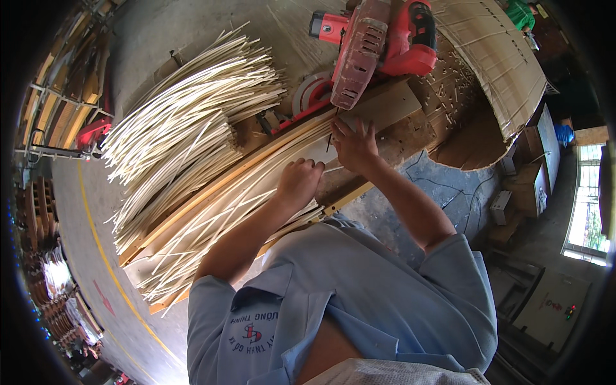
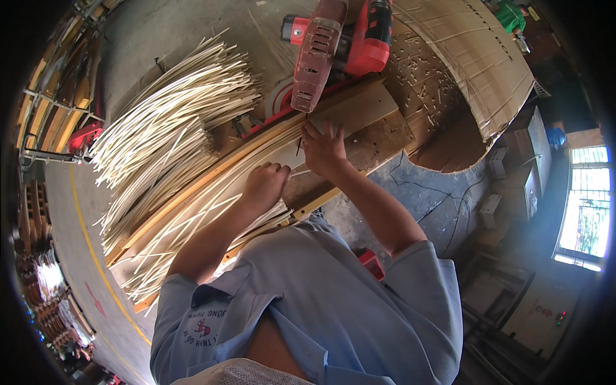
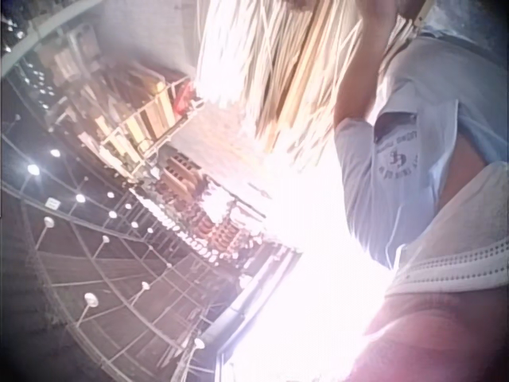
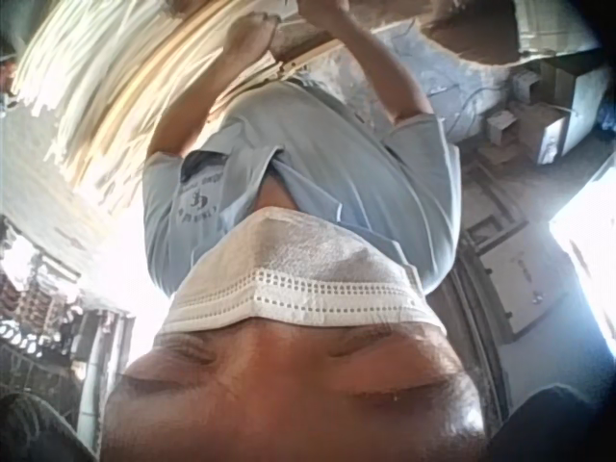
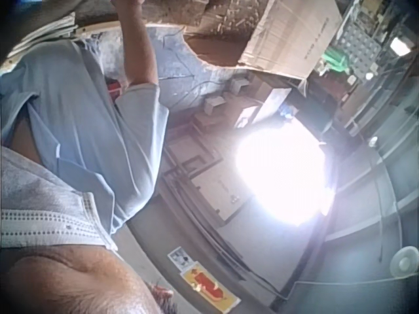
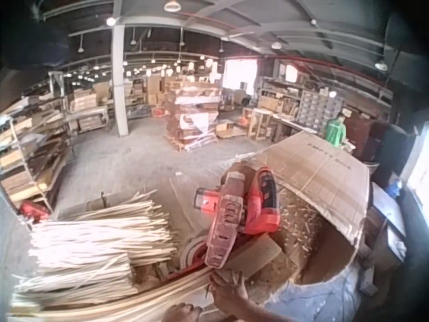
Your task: The person uses a red circular saw to cut thin wooden sticks on a workbench. They adjust the saw, position bundles of sticks, and make cuts, then gather the cut pieces and place them back on the pile.
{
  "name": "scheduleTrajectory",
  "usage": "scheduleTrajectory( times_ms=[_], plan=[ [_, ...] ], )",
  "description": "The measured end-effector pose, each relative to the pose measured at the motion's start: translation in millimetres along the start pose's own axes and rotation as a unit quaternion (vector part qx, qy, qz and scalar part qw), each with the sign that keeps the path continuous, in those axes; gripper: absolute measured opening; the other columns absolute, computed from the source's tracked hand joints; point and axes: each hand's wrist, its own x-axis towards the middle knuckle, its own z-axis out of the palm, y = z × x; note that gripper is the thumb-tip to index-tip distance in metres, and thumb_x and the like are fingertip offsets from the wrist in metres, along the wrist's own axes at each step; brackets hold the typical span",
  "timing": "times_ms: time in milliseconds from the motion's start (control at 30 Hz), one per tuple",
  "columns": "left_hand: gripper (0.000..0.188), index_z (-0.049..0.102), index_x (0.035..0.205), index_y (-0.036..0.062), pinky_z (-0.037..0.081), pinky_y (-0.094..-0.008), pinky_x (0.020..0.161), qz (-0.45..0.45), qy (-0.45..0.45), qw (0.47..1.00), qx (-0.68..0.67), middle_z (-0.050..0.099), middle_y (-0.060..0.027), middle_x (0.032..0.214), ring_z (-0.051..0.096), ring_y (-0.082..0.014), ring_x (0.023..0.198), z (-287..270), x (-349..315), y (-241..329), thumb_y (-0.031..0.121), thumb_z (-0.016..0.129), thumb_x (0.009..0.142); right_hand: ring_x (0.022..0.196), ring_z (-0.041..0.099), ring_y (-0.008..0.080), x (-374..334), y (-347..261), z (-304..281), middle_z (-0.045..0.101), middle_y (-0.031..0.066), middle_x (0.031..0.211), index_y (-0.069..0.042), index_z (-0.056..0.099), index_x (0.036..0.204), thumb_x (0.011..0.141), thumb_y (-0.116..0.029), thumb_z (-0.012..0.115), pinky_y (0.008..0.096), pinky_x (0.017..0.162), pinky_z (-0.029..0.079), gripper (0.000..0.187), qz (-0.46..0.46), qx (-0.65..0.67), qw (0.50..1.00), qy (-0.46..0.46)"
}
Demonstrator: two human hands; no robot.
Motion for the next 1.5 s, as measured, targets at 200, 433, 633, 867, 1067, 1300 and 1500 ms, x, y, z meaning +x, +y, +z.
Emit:
scheduleTrajectory(
  times_ms=[200, 433, 633, 867, 1067, 1300, 1500],
  plan=[
    [0.012, 0.069, 0.105, 0.0088, 0.057, -0.049, 0.075, -0.11, 0.033, 0.993, -0.036, 0.068, -0.014, 0.096, 0.071, -0.037, 0.088, -8, 7, -25, 0.015, 0.061, 0.099, 0.157, 0.02, 0.0375, 4, -2, -14, 0.027, -0.004, 0.172, -0.018, 0.036, 0.164, 0.109, -0.055, 0.036, 0.0665, 0.125, 0.017, 0.067, 0.008, 0.006, 0.999, -0.043],
    [0.011, 0.069, 0.096, 0.0054, 0.059, -0.0453, 0.077, -0.06, 0.13, 0.989, 0.027, 0.062, -0.0132, 0.106, 0.07, -0.032, 0.097, 13, 19, -29, 0.007, 0.063, 0.086, 0.152, 0.028, 0.0348, 1, 1, -12, 0.033, -0.0041, 0.168, -0.018, 0.041, 0.161, 0.105, -0.056, 0.047, 0.064, 0.123, 0.023, 0.069, -0.013, -0.012, 1.0, -0.018],
    [0.01, 0.068, 0.09, 0.0052, 0.059, -0.0418, 0.074, -0.034, 0.187, 0.975, 0.112, 0.06, -0.0094, 0.101, 0.064, -0.0297, 0.102, 17, 20, -28, 0.012, 0.065, 0.083, 0.147, 0.036, 0.035, 4, 6, 9, 0.044, -0.003, 0.16, -0.021, 0.051, 0.154, 0.102, -0.045, 0.058, 0.0638, 0.119, 0.031, 0.058, -0.018, 0.039, 0.996, 0.082],
    [0.008, 0.067, 0.085, 0.0073, 0.056, -0.0385, 0.07, -0.036, 0.195, 0.969, 0.146, 0.058, -0.0063, 0.096, 0.06, -0.0273, 0.098, 17, 26, -27, 0.015, 0.066, 0.082, 0.136, 0.048, 0.0366, 12, 5, 37, 0.062, -0.0023, 0.14, -0.022, 0.069, 0.135, 0.093, -0.03, 0.07, 0.0606, 0.112, 0.038, 0.042, -0.017, 0.152, 0.955, 0.253],
    [0.006, 0.067, 0.083, 0.0091, 0.05, -0.04, 0.079, -0.032, 0.185, 0.97, 0.154, 0.059, -0.0059, 0.096, 0.058, -0.0267, 0.099, 18, 24, -28, 0.015, 0.065, 0.083, 0.129, 0.053, 0.035, 13, 4, 34, 0.066, -0.003, 0.134, -0.022, 0.074, 0.125, 0.089, -0.029, 0.074, 0.0537, 0.109, 0.041, 0.036, -0.01, 0.183, 0.94, 0.288],
    [0.008, 0.069, 0.086, 0.0096, 0.042, -0.0453, 0.091, -0.032, 0.114, 0.981, 0.156, 0.061, -0.0077, 0.103, 0.055, -0.0273, 0.107, 8, 26, -31, 0.016, 0.064, 0.086, 0.127, 0.053, 0.0351, 14, 4, 31, 0.066, -0.0017, 0.133, -0.02, 0.075, 0.122, 0.088, -0.029, 0.074, 0.0538, 0.109, 0.041, 0.035, -0.01, 0.206, 0.939, 0.275],
    [0.019, 0.072, 0.105, 0.0082, 0.034, -0.0594, 0.112, 0.069, 0.178, 0.973, 0.13, 0.059, -0.0092, 0.139, 0.044, -0.0335, 0.139, 7, 47, -36, 0.015, 0.062, 0.09, 0.132, 0.05, 0.0371, 13, 0, 35, 0.063, -0.0004, 0.137, -0.017, 0.075, 0.118, 0.089, -0.027, 0.073, 0.0564, 0.111, 0.038, 0.031, -0.012, 0.199, 0.932, 0.304]
  ],
)
